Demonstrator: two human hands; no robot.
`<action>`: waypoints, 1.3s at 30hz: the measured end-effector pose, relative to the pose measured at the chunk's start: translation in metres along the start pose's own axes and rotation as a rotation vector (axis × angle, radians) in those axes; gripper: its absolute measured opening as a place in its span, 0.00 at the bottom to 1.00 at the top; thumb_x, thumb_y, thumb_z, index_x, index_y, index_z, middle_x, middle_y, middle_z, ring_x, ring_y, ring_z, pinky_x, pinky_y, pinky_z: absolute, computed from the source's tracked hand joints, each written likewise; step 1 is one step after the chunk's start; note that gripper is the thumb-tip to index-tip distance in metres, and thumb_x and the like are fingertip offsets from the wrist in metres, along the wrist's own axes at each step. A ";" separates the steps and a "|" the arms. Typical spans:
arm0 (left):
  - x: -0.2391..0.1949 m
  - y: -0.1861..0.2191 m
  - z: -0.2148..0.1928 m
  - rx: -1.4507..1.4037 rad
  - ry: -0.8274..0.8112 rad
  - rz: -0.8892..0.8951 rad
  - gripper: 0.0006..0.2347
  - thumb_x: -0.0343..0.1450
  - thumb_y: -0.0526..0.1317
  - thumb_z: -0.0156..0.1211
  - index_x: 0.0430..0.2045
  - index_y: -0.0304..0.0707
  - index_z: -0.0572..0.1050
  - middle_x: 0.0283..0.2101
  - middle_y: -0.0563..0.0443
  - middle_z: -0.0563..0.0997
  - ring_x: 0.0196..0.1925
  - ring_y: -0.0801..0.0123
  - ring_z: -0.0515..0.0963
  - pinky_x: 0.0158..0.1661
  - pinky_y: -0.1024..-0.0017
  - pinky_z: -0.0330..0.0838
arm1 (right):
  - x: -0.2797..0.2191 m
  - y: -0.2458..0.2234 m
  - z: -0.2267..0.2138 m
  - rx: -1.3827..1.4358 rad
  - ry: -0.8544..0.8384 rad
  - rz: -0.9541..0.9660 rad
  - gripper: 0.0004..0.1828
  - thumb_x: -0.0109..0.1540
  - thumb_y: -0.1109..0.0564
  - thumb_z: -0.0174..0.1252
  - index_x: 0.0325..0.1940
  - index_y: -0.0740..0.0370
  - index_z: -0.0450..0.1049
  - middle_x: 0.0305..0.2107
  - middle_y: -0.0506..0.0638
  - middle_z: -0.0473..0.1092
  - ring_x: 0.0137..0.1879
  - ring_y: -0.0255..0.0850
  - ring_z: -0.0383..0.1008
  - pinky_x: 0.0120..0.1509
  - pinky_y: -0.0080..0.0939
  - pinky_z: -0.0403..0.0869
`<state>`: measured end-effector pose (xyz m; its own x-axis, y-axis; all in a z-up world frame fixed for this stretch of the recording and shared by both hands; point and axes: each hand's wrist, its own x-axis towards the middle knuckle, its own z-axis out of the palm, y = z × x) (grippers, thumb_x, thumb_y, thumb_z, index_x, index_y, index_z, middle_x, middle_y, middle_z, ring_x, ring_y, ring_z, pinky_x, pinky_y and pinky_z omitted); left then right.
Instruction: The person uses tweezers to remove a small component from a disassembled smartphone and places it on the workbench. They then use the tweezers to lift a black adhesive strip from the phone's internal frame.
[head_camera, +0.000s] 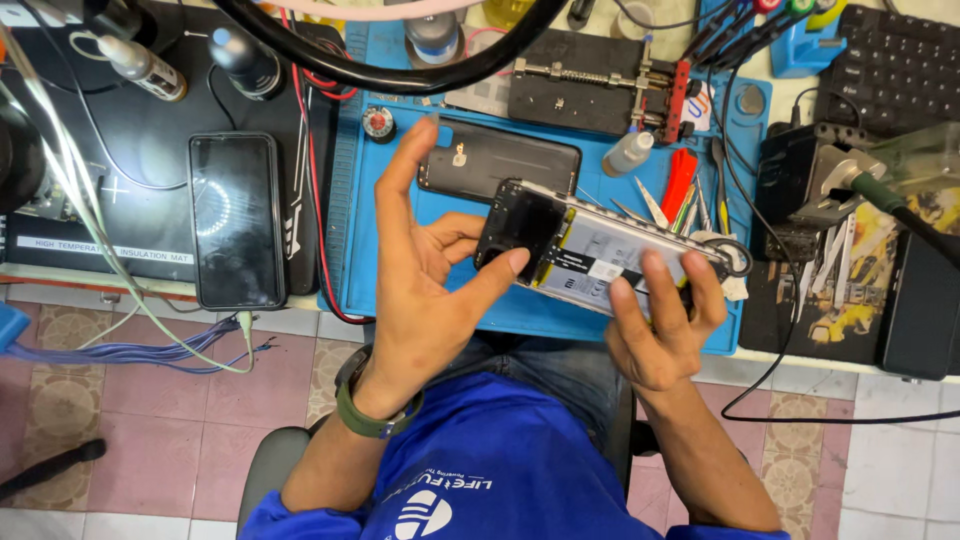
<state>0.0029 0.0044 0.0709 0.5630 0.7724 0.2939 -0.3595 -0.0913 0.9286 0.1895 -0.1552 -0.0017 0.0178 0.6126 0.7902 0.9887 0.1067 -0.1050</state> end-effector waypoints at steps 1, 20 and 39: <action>-0.001 0.005 0.002 -0.019 -0.006 0.020 0.41 0.71 0.18 0.67 0.75 0.36 0.44 0.80 0.41 0.40 0.54 0.63 0.83 0.55 0.69 0.84 | -0.004 0.004 0.000 -0.007 0.029 -0.006 0.27 0.56 0.78 0.61 0.57 0.62 0.78 0.64 0.62 0.67 0.74 0.64 0.57 0.77 0.64 0.64; -0.008 0.009 0.010 0.028 0.017 0.131 0.38 0.74 0.19 0.66 0.74 0.38 0.46 0.81 0.42 0.36 0.57 0.62 0.80 0.57 0.69 0.84 | 0.015 0.002 -0.003 0.050 0.068 0.032 0.29 0.51 0.76 0.58 0.56 0.64 0.76 0.59 0.65 0.70 0.69 0.65 0.64 0.74 0.63 0.68; -0.036 -0.009 0.022 -0.431 0.072 -0.074 0.58 0.65 0.37 0.79 0.79 0.41 0.28 0.82 0.43 0.37 0.68 0.55 0.74 0.62 0.60 0.79 | 0.133 -0.022 -0.061 0.456 -0.575 0.325 0.12 0.57 0.58 0.69 0.44 0.64 0.82 0.42 0.51 0.80 0.44 0.42 0.82 0.45 0.38 0.78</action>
<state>0.0020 -0.0366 0.0567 0.5512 0.8101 0.1996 -0.6063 0.2245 0.7629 0.1792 -0.1238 0.1430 0.0921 0.9624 0.2556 0.7872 0.0868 -0.6106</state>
